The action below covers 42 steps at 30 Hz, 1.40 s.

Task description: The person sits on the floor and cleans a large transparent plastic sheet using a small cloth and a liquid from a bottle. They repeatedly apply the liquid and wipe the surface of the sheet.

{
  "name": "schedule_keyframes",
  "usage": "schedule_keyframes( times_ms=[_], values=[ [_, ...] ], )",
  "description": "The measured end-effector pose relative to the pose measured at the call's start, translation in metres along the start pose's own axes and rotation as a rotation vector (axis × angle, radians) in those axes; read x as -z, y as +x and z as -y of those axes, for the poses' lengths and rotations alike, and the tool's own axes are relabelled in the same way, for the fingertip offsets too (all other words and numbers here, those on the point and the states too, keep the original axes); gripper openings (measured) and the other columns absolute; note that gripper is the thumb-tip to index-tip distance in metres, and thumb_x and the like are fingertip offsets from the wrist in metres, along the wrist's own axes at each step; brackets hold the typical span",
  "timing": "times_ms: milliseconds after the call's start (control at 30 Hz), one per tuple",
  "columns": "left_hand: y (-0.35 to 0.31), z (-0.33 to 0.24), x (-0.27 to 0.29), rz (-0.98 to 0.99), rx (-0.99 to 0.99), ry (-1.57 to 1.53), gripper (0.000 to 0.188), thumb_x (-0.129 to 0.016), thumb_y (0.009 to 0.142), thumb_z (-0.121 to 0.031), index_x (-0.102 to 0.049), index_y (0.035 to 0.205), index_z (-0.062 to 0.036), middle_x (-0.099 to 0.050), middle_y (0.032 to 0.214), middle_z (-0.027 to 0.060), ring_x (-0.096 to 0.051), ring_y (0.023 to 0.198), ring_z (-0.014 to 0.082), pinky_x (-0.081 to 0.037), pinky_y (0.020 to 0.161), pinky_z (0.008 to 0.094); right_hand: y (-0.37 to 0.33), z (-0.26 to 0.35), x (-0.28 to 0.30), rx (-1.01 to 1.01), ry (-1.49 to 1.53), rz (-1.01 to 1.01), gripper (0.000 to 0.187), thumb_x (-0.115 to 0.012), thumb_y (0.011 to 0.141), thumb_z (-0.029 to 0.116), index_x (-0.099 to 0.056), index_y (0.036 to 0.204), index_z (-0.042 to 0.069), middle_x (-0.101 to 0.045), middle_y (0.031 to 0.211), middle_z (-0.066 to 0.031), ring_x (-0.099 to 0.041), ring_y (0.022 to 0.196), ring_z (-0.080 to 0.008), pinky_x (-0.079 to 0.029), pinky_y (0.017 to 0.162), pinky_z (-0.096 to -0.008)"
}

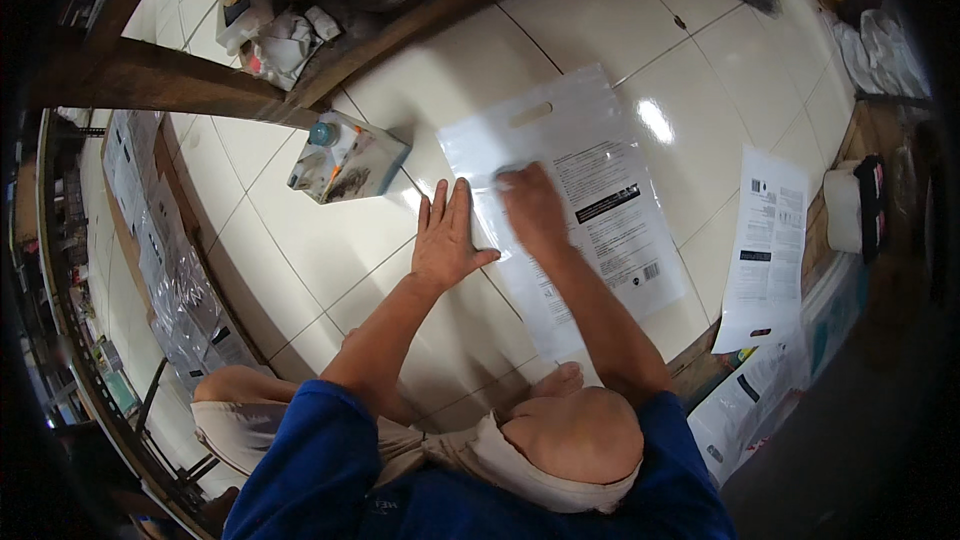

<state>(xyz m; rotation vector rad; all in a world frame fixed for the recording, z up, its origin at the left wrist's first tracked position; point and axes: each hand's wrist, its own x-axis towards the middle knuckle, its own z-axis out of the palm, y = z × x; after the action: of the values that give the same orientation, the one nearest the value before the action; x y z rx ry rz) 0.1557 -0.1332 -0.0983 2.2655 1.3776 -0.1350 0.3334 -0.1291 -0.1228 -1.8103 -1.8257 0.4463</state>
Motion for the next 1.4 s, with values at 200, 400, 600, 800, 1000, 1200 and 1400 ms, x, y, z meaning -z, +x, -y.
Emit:
schedule_keyframes(
  times_ms=[200, 400, 600, 800, 1000, 1200, 1400],
  values=[
    [-0.005, 0.003, 0.000, 0.028, 0.007, 0.068, 0.123, -0.072, 0.070, -0.065, -0.012, 0.153, 0.0030, -0.017, 0.160, 0.0169, -0.014, 0.148, 0.0398, -0.017, 0.118, 0.0575, -0.028, -0.006, -0.023, -0.014, -0.138, 0.148, 0.014, -0.058, 0.086, 0.009, -0.062, 0.098, 0.004, -0.058, 0.097, -0.0176, -0.061, 0.094, -0.0335, -0.053, 0.084, -0.0455],
    [-0.008, 0.002, 0.010, 0.086, 0.034, 0.077, 0.127, -0.074, 0.069, -0.063, -0.006, 0.153, 0.0027, -0.015, 0.160, 0.0177, -0.009, 0.149, 0.0394, -0.011, 0.120, 0.0557, 0.033, -0.091, 0.053, -0.397, -0.073, -0.043, 0.014, -0.058, 0.088, 0.012, -0.066, 0.093, 0.002, -0.060, 0.091, -0.0232, -0.059, 0.092, -0.0415, -0.050, 0.081, -0.0483],
    [-0.011, 0.000, 0.007, 0.089, 0.005, 0.080, 0.128, -0.075, 0.068, -0.063, -0.006, 0.153, 0.0031, -0.017, 0.160, 0.0182, -0.010, 0.148, 0.0400, -0.013, 0.119, 0.0561, -0.025, 0.008, -0.049, -0.171, 0.054, 0.170, 0.015, -0.058, 0.088, 0.016, -0.065, 0.094, 0.004, -0.062, 0.094, -0.0191, -0.062, 0.094, -0.0367, -0.053, 0.082, -0.0478],
    [-0.019, 0.005, 0.010, 0.096, 0.065, 0.118, 0.130, -0.074, 0.068, -0.066, -0.004, 0.153, 0.0041, -0.016, 0.160, 0.0182, -0.009, 0.149, 0.0388, -0.012, 0.120, 0.0545, 0.026, -0.082, 0.049, -0.433, -0.036, -0.085, 0.015, -0.061, 0.087, 0.015, -0.069, 0.091, 0.003, -0.062, 0.095, -0.0217, -0.061, 0.089, -0.0394, -0.049, 0.081, -0.0471],
    [-0.012, -0.007, 0.011, 0.196, 0.098, 0.141, 0.130, -0.072, 0.070, -0.068, 0.000, 0.155, 0.0004, -0.012, 0.163, 0.0138, -0.004, 0.151, 0.0341, -0.008, 0.120, 0.0538, -0.019, -0.027, -0.034, 0.093, -0.132, -0.099, 0.017, -0.059, 0.087, 0.015, -0.068, 0.097, 0.004, -0.062, 0.097, -0.0209, -0.062, 0.100, -0.0354, -0.052, 0.082, -0.0485],
    [-0.014, -0.003, 0.012, 0.174, 0.075, 0.185, 0.130, -0.068, 0.069, -0.073, -0.004, 0.154, 0.0025, -0.010, 0.162, 0.0167, -0.008, 0.150, 0.0363, -0.013, 0.119, 0.0566, -0.003, -0.091, 0.003, -0.262, -0.051, 0.001, 0.015, -0.057, 0.089, 0.014, -0.066, 0.095, 0.004, -0.060, 0.096, -0.0216, -0.061, 0.090, -0.0365, -0.050, 0.081, -0.0458],
    [-0.009, -0.013, 0.011, 0.239, 0.088, 0.233, 0.122, -0.065, 0.074, -0.072, -0.006, 0.155, -0.0016, -0.006, 0.164, 0.0129, -0.003, 0.151, 0.0329, -0.009, 0.120, 0.0560, 0.010, -0.106, 0.036, -0.324, -0.166, 0.138, 0.020, -0.059, 0.087, 0.018, -0.065, 0.100, 0.004, -0.058, 0.099, -0.0198, -0.060, 0.094, -0.0363, -0.051, 0.081, -0.0478]
  ],
)
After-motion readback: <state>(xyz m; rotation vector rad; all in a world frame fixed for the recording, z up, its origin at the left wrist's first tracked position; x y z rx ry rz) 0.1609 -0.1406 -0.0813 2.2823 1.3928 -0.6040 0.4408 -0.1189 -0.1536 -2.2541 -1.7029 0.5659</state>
